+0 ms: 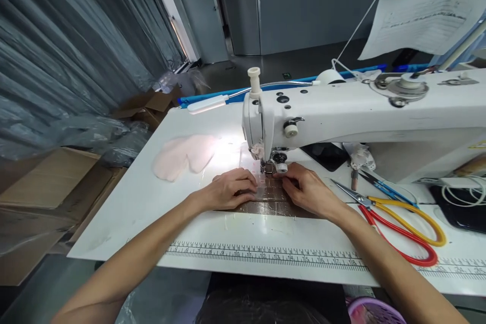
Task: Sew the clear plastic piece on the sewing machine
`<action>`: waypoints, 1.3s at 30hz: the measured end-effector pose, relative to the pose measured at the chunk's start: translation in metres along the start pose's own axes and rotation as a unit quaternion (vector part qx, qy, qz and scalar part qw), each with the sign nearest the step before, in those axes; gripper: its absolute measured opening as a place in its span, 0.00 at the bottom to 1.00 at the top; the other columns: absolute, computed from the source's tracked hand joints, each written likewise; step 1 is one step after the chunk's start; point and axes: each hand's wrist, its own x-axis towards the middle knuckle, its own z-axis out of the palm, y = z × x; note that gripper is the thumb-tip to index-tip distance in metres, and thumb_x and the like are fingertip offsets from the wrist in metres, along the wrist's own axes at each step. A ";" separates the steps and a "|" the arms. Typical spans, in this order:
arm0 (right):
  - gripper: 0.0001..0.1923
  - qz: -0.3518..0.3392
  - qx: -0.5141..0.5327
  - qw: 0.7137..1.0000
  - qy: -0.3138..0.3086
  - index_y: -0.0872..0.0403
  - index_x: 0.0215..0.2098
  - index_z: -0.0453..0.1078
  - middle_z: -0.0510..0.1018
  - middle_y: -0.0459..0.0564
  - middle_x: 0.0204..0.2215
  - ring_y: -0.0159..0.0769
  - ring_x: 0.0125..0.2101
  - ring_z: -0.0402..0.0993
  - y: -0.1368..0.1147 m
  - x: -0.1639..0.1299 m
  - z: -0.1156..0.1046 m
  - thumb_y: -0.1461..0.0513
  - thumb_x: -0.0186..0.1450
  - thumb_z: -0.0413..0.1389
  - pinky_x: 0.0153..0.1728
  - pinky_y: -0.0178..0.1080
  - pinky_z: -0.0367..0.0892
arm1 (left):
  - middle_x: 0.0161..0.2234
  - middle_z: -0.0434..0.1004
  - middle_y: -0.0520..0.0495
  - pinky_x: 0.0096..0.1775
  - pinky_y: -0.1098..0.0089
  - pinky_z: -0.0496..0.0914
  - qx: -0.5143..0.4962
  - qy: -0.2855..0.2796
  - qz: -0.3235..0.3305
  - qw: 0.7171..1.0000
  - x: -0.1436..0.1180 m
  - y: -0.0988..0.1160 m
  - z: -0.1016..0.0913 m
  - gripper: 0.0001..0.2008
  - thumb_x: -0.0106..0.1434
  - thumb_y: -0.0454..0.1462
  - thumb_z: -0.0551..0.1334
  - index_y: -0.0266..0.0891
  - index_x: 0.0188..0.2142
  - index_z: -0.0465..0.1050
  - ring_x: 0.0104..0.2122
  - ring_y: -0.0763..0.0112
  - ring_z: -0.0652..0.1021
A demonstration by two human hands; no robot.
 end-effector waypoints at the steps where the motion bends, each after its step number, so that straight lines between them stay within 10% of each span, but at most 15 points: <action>1: 0.17 -0.003 -0.015 1.000 -0.020 0.51 0.41 0.76 0.76 0.49 0.28 0.36 0.26 0.71 -0.003 0.000 -0.003 0.58 0.65 0.47 0.29 0.38 0.67 | 0.40 0.77 0.44 0.43 0.66 0.72 -0.008 0.004 -0.007 1.000 0.000 -0.002 0.001 0.09 0.68 0.39 0.59 0.36 0.36 0.76 0.40 0.69 0.77; 9: 0.15 -0.123 -0.016 0.984 -0.125 0.52 0.47 0.70 0.76 0.52 0.44 0.39 0.38 0.74 -0.013 0.004 0.012 0.56 0.63 0.57 0.39 0.40 0.70 | 0.38 0.78 0.46 0.44 0.66 0.70 -0.039 0.025 -0.023 0.999 -0.001 -0.004 0.001 0.08 0.68 0.37 0.58 0.37 0.36 0.75 0.40 0.69 0.76; 20: 0.11 -0.005 -0.023 0.998 -0.054 0.51 0.40 0.71 0.77 0.48 0.31 0.37 0.30 0.73 -0.006 0.017 0.007 0.57 0.68 0.49 0.30 0.37 0.65 | 0.39 0.79 0.47 0.43 0.63 0.67 0.118 0.071 0.042 0.990 -0.002 -0.002 0.012 0.08 0.67 0.35 0.59 0.39 0.32 0.74 0.33 0.73 0.75; 39: 0.18 -0.120 -0.170 0.978 0.024 0.47 0.53 0.74 0.77 0.53 0.36 0.36 0.30 0.72 0.002 0.003 0.024 0.60 0.70 0.48 0.31 0.36 0.64 | 0.40 0.80 0.49 0.50 0.60 0.68 0.104 0.039 0.084 0.990 0.001 -0.004 0.008 0.05 0.66 0.32 0.58 0.41 0.37 0.74 0.37 0.71 0.76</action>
